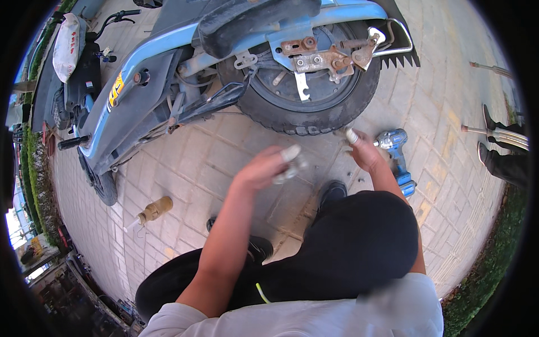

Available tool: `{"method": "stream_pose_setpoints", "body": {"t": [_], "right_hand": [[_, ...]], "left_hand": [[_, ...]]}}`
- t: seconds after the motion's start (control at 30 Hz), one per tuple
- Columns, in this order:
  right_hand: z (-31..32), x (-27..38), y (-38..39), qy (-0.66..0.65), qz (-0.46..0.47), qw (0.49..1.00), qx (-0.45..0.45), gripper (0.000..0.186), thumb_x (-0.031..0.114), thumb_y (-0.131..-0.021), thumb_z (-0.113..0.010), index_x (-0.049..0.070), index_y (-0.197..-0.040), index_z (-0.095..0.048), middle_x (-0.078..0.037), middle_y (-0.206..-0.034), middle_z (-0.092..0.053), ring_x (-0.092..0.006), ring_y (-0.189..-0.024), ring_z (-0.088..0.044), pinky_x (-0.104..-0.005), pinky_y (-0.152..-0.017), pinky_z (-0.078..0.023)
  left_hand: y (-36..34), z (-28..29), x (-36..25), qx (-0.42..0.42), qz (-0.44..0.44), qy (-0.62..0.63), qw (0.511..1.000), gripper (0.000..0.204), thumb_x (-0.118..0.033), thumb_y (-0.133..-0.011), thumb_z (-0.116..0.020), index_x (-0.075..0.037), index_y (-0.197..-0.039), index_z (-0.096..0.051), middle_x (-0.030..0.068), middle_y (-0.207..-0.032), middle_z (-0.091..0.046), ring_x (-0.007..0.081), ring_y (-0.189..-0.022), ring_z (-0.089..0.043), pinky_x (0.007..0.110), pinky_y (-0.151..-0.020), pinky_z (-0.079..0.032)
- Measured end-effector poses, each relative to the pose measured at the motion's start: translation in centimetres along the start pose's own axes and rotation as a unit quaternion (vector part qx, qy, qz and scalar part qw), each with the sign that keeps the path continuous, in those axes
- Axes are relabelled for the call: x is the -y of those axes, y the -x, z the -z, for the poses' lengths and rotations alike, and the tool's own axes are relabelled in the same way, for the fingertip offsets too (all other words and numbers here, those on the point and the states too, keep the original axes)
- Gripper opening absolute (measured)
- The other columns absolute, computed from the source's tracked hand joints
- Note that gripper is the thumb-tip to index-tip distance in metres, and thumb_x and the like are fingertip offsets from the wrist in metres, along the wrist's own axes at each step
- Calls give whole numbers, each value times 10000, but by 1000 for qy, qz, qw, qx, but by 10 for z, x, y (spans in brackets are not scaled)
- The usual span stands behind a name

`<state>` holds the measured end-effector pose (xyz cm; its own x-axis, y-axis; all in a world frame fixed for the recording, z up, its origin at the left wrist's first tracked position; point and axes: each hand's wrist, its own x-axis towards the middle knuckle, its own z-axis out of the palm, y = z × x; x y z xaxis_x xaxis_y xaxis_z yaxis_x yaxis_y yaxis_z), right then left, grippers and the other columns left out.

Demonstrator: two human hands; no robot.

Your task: The person applies lubricant to the rear wheel area of a blue electric scooter using a syringe and a small bottle. They then use a wrench to adjust components near the handlebars and continue working on the rear wheel assembly.

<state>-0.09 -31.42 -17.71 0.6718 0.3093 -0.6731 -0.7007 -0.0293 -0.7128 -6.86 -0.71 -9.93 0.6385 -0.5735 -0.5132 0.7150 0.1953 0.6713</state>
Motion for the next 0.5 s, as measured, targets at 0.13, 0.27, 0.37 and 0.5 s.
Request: {"method": "stream_pose_setpoints", "body": {"t": [0.13,0.27,0.37,0.5], "right_hand": [[7,-34,1,173,-8,985,-17,529,436,-880,-720,31,-1213,-644,-22,-958,-659,-128,-819,-549,-290,-700,-456],[-36,-39,0,330,99,939,-13,410,377,-873,-725,-13,-980,-661,-82,-811,-650,-184,-710,-586,-344,-656,-474],[-42,-42,-3,424,122,897,28,446,351,-850,-734,-34,-1046,-624,-183,-870,-639,-330,-854,-634,-399,-773,-501],[-65,-33,14,537,329,777,-14,500,328,-824,-740,-29,-1141,-589,-217,-1005,-619,-396,-972,-580,-422,-824,-488]], "left_hand": [[19,79,40,-343,15,28,939,312,-338,-961,-641,-31,-1013,-646,5,-718,-573,76,-523,-462,245,-447,-368],[-7,100,32,-385,-211,175,881,160,-210,-965,-643,-73,-1044,-617,18,-894,-617,92,-669,-523,264,-545,-437],[-19,98,31,-395,-266,200,856,119,-174,-974,-627,-86,-1054,-622,13,-933,-635,100,-701,-533,279,-586,-456],[-4,92,42,-431,-241,122,861,142,-166,-977,-619,-75,-1084,-643,17,-935,-644,109,-717,-547,288,-596,-463]]}}
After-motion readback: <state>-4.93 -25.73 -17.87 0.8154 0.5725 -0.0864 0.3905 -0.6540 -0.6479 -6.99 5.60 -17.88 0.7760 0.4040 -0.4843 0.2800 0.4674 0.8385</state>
